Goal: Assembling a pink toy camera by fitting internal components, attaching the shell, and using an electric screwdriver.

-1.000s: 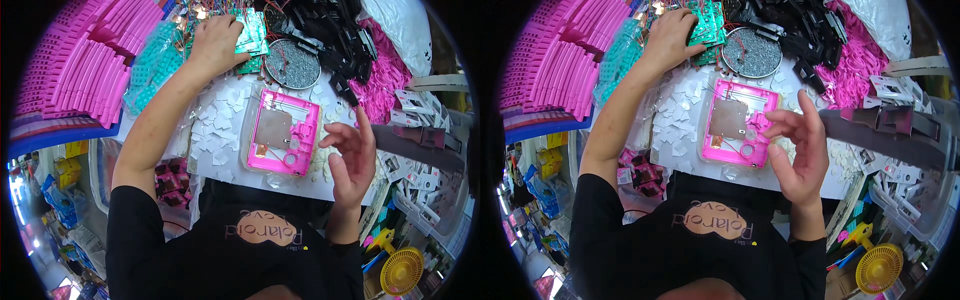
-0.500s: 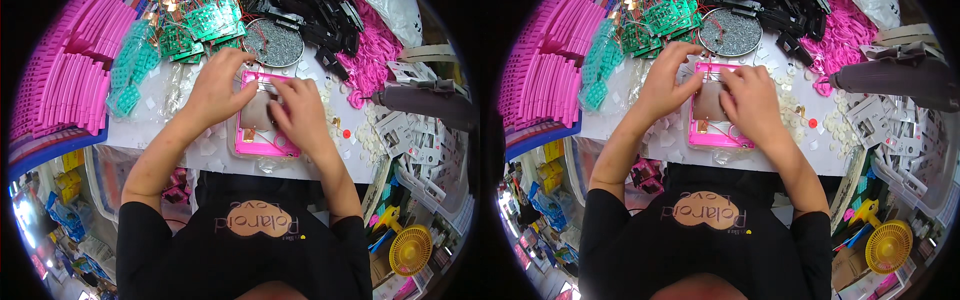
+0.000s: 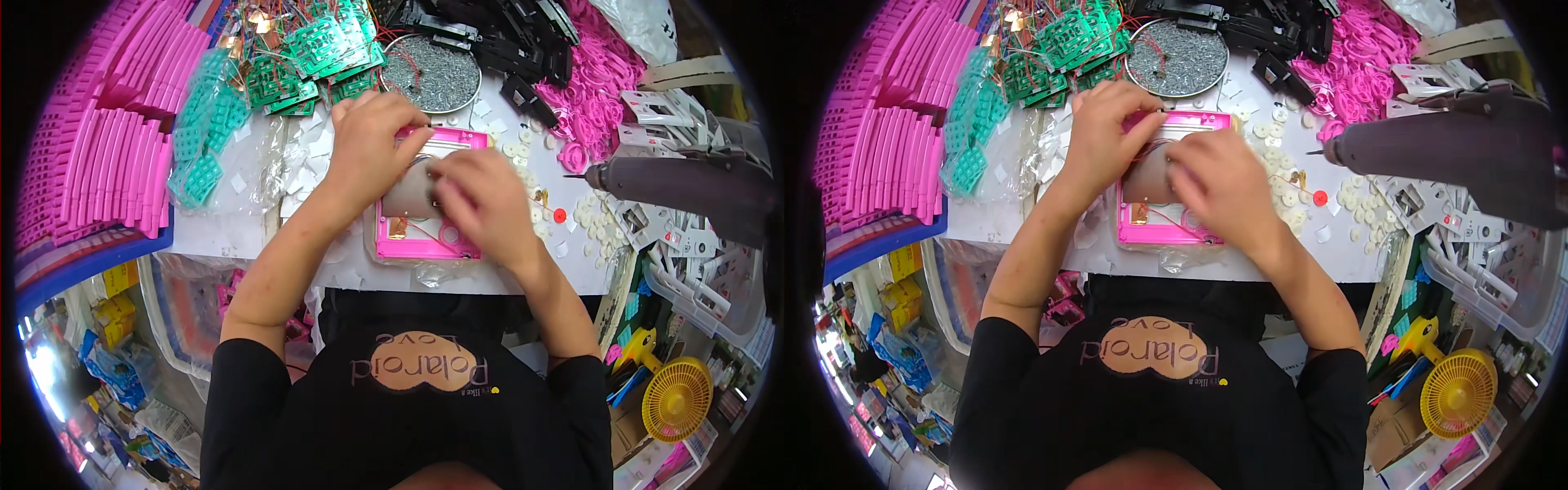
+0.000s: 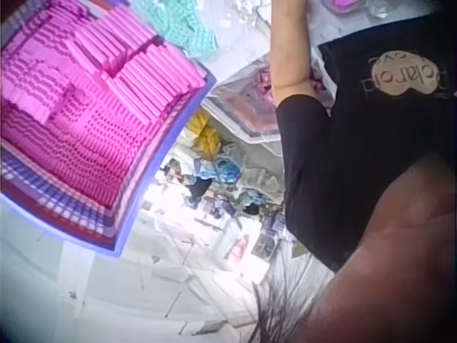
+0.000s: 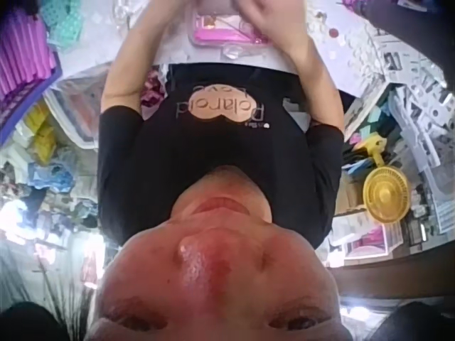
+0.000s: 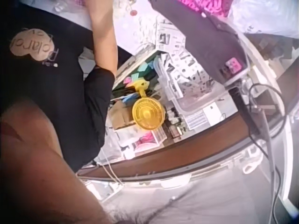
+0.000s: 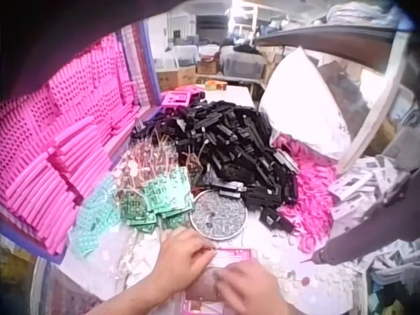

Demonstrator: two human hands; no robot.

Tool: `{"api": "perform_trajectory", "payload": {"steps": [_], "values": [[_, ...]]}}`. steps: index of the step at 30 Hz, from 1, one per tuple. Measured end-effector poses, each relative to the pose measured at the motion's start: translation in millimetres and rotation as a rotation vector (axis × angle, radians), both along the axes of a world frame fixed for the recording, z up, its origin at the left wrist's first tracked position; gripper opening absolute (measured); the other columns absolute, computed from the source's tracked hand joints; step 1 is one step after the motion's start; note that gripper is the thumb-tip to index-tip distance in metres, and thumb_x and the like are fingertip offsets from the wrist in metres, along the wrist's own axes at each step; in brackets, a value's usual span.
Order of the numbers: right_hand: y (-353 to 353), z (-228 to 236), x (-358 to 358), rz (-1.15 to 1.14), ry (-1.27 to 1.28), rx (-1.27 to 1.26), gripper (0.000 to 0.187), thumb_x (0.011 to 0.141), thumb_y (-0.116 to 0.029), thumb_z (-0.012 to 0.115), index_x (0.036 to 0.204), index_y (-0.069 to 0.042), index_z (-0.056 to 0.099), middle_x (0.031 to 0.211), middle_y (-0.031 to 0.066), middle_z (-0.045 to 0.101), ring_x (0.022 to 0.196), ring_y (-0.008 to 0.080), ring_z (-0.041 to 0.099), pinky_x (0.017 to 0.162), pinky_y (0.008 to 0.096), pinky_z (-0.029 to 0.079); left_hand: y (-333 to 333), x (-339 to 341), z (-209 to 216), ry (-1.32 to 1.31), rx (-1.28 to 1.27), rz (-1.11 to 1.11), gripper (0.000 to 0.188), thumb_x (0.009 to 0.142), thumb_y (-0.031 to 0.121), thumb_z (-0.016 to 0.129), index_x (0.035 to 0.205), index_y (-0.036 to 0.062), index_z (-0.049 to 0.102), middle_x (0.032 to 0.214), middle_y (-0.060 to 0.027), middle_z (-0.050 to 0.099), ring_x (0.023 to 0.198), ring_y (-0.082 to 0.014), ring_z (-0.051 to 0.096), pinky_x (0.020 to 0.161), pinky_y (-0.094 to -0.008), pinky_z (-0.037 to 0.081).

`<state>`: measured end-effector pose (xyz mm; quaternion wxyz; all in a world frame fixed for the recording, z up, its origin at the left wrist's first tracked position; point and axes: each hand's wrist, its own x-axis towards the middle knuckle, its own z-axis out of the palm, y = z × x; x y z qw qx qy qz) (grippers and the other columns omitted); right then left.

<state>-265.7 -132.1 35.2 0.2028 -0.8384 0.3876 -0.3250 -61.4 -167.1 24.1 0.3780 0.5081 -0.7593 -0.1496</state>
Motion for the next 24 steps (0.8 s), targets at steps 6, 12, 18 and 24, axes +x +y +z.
{"api": "perform_trajectory", "payload": {"steps": [6, 12, 18, 24], "values": [[-13, -7, 12, -0.183, -0.29, 0.213, 0.013, 0.09, -0.001, 0.073, 0.102, 0.003, 0.071, 0.086, 0.0072, 0.069, 0.065, 0.0073, 0.062, 0.058, 0.0216, 0.048, 22, -5, 5, 0.011, 0.017, -0.033, 0.01, 0.083, 0.02, 0.075, 0.085, 0.0106, 0.072, 0.082, -0.002, 0.071, 0.079, -0.0194, 0.064, 0.087, -0.0399, 0.035], [-10, -9, 13, -0.16, -0.332, 0.179, 0.021, 0.086, -0.005, 0.074, 0.106, 0.0, 0.071, 0.08, 0.0094, 0.068, 0.062, 0.0164, 0.06, 0.057, 0.0283, 0.047, 26, 2, 8, 0.136, 0.194, -0.089, 0.009, 0.083, 0.015, 0.075, 0.087, 0.0086, 0.072, 0.082, -0.0037, 0.071, 0.073, -0.0202, 0.063, 0.085, -0.038, 0.038], [-1, 5, 1, -0.004, -0.534, 0.776, 0.037, 0.096, -0.011, 0.064, 0.13, 0.003, 0.062, 0.07, -0.0001, 0.056, 0.061, 0.0061, 0.05, 0.054, 0.0246, 0.039, 21, 8, -4, 0.129, 0.003, -0.247, 0.01, 0.082, 0.012, 0.075, 0.092, 0.0112, 0.071, 0.085, -0.0014, 0.069, 0.08, -0.0204, 0.062, 0.086, -0.0382, 0.039], [-56, 11, 5, -0.296, -0.809, 0.482, 0.042, 0.097, -0.018, 0.064, 0.134, 0.001, 0.057, 0.077, 0.0014, 0.058, 0.062, 0.0079, 0.048, 0.058, 0.0229, 0.04, 21, 23, -2, -0.013, 0.022, -0.397, 0.012, 0.081, 0.016, 0.076, 0.092, 0.016, 0.072, 0.086, 0.0024, 0.067, 0.089, -0.0194, 0.061, 0.091, -0.0398, 0.039]]}}
